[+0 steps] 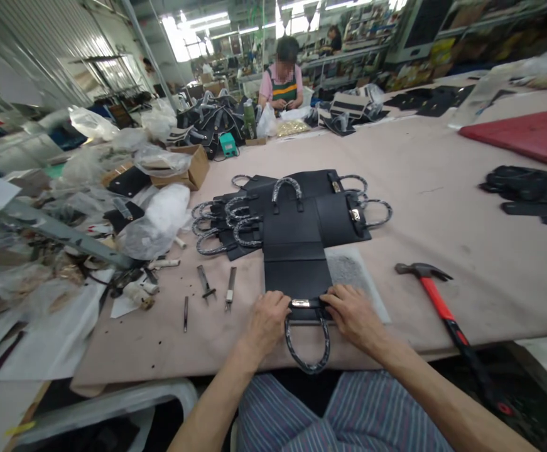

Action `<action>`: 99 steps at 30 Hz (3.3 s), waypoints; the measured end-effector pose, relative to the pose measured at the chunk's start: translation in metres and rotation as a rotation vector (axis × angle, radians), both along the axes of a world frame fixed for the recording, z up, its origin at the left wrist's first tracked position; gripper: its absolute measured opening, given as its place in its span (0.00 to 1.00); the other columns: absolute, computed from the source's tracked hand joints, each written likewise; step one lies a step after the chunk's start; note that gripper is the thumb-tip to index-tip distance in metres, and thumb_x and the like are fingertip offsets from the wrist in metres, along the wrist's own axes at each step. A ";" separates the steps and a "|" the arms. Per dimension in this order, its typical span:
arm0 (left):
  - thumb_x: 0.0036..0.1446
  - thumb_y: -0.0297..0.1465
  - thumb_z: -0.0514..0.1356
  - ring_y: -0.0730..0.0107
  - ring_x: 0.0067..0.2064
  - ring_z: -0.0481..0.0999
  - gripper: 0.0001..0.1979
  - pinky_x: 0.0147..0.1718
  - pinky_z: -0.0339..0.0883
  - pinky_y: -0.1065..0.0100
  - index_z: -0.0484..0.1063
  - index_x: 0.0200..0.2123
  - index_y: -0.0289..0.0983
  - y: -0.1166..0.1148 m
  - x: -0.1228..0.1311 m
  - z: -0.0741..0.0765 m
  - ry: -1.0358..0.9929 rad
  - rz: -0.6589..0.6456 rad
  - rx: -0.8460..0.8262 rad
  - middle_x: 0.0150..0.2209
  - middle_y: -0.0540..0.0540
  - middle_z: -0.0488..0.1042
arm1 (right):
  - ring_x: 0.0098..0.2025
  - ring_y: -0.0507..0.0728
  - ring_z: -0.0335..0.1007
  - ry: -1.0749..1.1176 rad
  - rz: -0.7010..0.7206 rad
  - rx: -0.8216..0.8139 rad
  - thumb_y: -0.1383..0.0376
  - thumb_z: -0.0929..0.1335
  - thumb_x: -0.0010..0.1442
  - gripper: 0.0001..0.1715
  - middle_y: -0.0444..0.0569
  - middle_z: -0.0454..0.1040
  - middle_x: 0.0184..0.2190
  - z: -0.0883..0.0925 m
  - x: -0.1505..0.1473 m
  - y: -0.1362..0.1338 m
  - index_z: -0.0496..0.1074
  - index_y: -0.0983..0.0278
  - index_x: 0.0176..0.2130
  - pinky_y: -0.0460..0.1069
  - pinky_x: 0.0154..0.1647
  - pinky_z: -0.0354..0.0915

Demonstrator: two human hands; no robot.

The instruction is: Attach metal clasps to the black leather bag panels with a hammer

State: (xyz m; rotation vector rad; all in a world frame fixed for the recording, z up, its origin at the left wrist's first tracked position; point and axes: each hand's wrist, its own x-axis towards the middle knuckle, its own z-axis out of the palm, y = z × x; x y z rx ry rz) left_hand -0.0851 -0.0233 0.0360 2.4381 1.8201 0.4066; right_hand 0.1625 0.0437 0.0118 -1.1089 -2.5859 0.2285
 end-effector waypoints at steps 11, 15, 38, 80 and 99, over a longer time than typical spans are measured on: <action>0.61 0.19 0.53 0.55 0.38 0.70 0.08 0.34 0.68 0.59 0.70 0.38 0.33 0.018 0.011 0.020 0.444 -0.257 -0.052 0.37 0.38 0.71 | 0.30 0.57 0.64 -0.345 0.373 0.098 0.78 0.63 0.61 0.10 0.52 0.68 0.35 0.035 -0.019 0.015 0.69 0.66 0.39 0.52 0.27 0.54; 0.58 0.17 0.54 0.56 0.39 0.71 0.09 0.36 0.70 0.60 0.69 0.38 0.34 0.020 0.007 0.016 0.377 -0.254 -0.081 0.38 0.39 0.72 | 0.28 0.55 0.63 -0.300 0.353 0.067 0.78 0.63 0.61 0.12 0.52 0.69 0.36 0.033 -0.016 0.014 0.69 0.67 0.42 0.51 0.25 0.52; 0.62 0.19 0.52 0.58 0.65 0.70 0.21 0.61 0.72 0.53 0.72 0.55 0.37 -0.009 -0.045 -0.018 -0.196 -0.390 0.071 0.59 0.37 0.74 | 0.49 0.58 0.67 0.313 0.285 -0.111 0.76 0.59 0.64 0.22 0.53 0.73 0.52 -0.008 0.016 -0.004 0.74 0.62 0.49 0.55 0.50 0.61; 0.56 0.48 0.62 0.47 0.48 0.81 0.22 0.41 0.70 0.62 0.80 0.37 0.33 0.035 -0.185 0.013 0.001 1.052 -0.441 0.43 0.30 0.82 | 0.55 0.68 0.68 0.327 0.069 0.037 0.60 0.63 0.67 0.21 0.55 0.70 0.56 -0.045 0.033 -0.003 0.68 0.61 0.57 0.64 0.56 0.64; 0.44 0.31 0.69 0.48 0.36 0.81 0.12 0.33 0.68 0.63 0.67 0.21 0.38 0.048 -0.120 0.010 -0.175 0.807 -0.672 0.23 0.41 0.76 | 0.56 0.66 0.64 0.368 0.024 -0.058 0.68 0.64 0.61 0.24 0.55 0.69 0.56 -0.023 0.026 -0.010 0.67 0.63 0.57 0.64 0.58 0.60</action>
